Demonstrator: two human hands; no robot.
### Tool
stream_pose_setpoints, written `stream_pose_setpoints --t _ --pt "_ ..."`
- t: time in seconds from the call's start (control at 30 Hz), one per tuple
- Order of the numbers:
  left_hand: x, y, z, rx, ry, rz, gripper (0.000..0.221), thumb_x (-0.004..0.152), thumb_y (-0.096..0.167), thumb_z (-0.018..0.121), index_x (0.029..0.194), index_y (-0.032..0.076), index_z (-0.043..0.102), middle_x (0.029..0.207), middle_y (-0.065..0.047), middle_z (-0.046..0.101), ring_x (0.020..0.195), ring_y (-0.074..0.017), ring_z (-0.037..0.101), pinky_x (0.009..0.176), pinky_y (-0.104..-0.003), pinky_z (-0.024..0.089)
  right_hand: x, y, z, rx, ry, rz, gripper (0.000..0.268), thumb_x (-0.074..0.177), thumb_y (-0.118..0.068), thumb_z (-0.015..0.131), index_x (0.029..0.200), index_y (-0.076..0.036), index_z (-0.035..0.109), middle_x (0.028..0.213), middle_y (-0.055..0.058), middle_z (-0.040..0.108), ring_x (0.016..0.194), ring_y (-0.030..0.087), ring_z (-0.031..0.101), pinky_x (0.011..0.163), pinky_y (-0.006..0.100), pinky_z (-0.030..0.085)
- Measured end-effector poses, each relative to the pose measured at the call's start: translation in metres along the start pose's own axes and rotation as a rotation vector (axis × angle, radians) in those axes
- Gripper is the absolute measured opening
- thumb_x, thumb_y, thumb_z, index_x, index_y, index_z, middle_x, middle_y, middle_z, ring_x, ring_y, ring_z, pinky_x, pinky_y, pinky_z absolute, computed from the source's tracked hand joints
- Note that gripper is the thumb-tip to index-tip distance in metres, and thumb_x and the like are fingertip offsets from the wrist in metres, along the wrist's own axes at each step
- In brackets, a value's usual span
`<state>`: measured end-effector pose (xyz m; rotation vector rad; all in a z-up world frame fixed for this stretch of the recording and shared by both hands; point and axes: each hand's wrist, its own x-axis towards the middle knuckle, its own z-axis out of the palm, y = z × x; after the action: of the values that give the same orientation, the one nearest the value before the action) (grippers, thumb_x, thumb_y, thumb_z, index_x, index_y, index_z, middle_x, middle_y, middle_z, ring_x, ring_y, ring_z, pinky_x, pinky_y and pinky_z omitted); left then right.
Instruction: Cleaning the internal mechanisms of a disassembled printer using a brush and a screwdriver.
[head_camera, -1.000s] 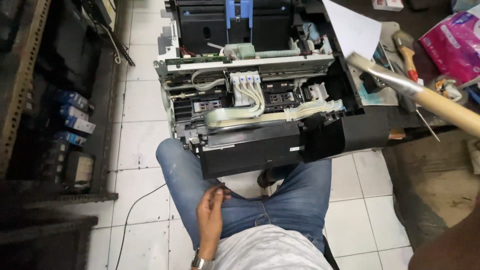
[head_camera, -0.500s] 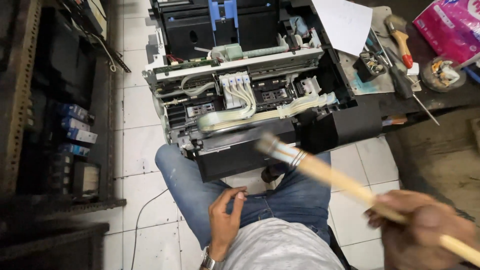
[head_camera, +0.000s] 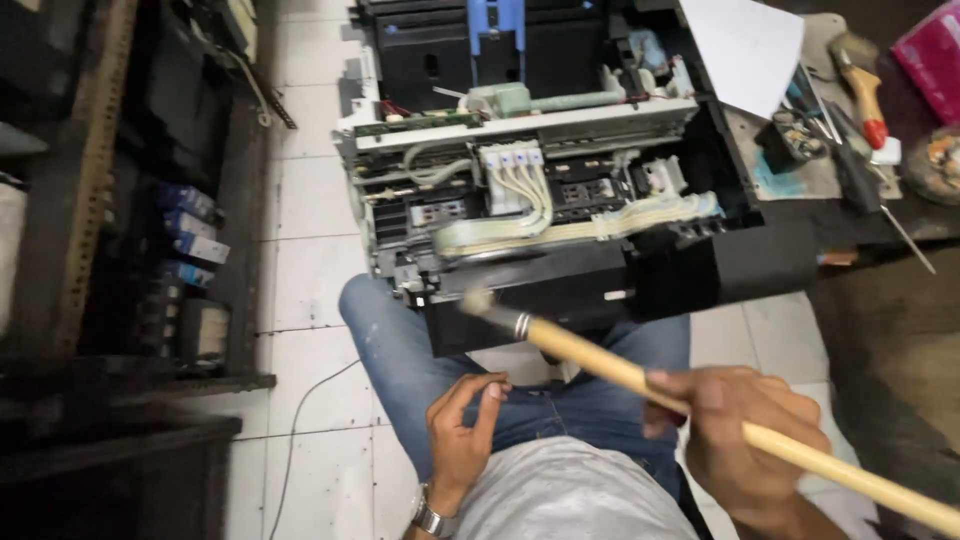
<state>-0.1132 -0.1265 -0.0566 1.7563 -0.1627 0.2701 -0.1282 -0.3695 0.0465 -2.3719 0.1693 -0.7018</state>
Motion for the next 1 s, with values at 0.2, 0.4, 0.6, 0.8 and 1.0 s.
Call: stream_pose_setpoints --t 0.2,0.4,0.6,0.8,1.0 --pt "-0.004 -0.009 -0.006 0.010 0.049 -0.079 0.021 0.099 0.018 0.060 0.097 0.005 0.076 0.087 -0.005 0.080 0.073 -0.0165 0.076 0.069 -0.029 0.059 0.028 -0.048 0.004 0.393 -0.028 -0.215 0.033 0.095 -0.001 0.047 0.070 0.007 0.067 0.064 0.017 0.069 0.044 0.021 0.067 0.048 0.027 0.058" --pt "-0.004 0.001 -0.013 -0.002 0.092 -0.084 0.024 0.100 0.019 0.059 0.101 0.003 0.077 0.088 -0.008 0.079 0.074 -0.0169 0.075 0.070 -0.028 0.060 0.032 -0.044 0.001 0.303 -0.046 -0.106 0.032 0.104 0.002 0.055 0.076 0.007 0.069 0.069 0.015 0.069 0.051 0.020 0.068 0.054 0.027 0.057" --pt "0.011 0.020 -0.034 0.113 0.179 0.122 0.019 0.098 0.012 0.060 0.100 0.000 0.075 0.086 -0.010 0.079 0.076 -0.0210 0.075 0.071 -0.032 0.060 0.041 -0.044 -0.008 0.369 -0.076 -0.089 0.034 0.096 -0.015 0.050 0.072 0.003 0.065 0.064 0.016 0.065 0.044 0.023 0.062 0.053 0.032 0.055" --pt "0.057 0.058 -0.070 0.311 0.299 0.475 0.014 0.092 0.002 0.059 0.094 -0.006 0.070 0.083 -0.016 0.075 0.068 -0.0249 0.072 0.063 -0.034 0.057 0.046 -0.035 -0.028 0.325 -0.186 0.023 0.041 0.097 -0.020 0.049 0.066 0.002 0.065 0.055 0.013 0.058 0.041 0.024 0.055 0.053 0.034 0.048" --pt "0.107 0.100 -0.087 0.566 0.149 0.566 0.012 0.092 -0.004 0.066 0.102 -0.006 0.071 0.094 -0.015 0.075 0.081 -0.0299 0.069 0.082 -0.042 0.054 0.062 0.088 -0.047 0.861 0.018 0.094 0.040 0.099 -0.036 0.049 0.066 -0.014 0.053 0.054 0.004 0.047 0.033 0.014 0.033 0.043 0.031 0.024"
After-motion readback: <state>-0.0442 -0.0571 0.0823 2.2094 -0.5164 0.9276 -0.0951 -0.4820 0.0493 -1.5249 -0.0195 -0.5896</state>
